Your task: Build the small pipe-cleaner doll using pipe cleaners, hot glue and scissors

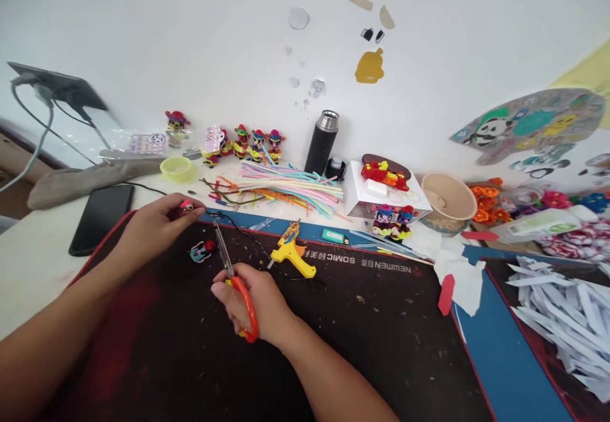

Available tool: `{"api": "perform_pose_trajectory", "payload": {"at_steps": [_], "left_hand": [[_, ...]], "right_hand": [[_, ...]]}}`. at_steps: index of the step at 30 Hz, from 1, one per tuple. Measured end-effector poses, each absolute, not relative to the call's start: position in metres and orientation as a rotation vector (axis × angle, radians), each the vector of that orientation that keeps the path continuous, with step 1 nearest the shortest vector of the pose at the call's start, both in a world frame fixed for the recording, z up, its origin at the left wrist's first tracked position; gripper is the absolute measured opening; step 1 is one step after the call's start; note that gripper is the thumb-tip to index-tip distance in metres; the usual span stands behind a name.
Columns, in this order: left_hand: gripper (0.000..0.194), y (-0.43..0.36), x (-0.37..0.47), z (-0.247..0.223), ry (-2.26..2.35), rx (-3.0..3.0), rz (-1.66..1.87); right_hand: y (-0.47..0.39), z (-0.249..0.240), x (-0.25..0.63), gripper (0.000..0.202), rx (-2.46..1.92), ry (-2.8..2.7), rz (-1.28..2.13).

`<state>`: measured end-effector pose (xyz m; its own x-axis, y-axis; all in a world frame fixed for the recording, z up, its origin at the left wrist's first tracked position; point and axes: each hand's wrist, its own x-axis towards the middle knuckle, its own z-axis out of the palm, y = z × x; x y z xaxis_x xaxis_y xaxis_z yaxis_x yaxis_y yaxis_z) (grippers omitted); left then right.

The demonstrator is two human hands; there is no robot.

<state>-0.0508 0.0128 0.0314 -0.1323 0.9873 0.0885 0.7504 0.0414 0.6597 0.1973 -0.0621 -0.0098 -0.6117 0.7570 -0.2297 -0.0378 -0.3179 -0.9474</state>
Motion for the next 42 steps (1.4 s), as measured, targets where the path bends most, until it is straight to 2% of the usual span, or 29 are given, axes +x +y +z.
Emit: {"api": "perform_pose_trajectory", "payload": {"at_steps": [7, 17, 21, 25, 42], "left_hand": [[0.045, 0.013, -0.034, 0.026, 1.790, 1.534, 1.038], [0.053, -0.003, -0.028, 0.028, 1.593, 1.566, 0.992], [0.056, -0.003, -0.023, 0.031, 1.557, 1.612, 0.999], [0.054, -0.003, -0.017, 0.034, 1.532, 1.654, 1.000], [0.039, -0.004, -0.006, 0.035, 1.669, 1.719, 0.933]], "right_hand": [[-0.061, -0.012, 0.205, 0.050, -1.016, -1.408, 1.883], [-0.061, -0.010, 0.209, 0.048, -1.101, -1.515, 1.701], [-0.060, -0.013, 0.210, 0.051, -1.079, -1.507, 1.725], [-0.060, -0.013, 0.209, 0.056, -1.067, -1.480, 1.781], [-0.063, -0.005, 0.202, 0.053, -1.137, -1.501, 1.731]]}}
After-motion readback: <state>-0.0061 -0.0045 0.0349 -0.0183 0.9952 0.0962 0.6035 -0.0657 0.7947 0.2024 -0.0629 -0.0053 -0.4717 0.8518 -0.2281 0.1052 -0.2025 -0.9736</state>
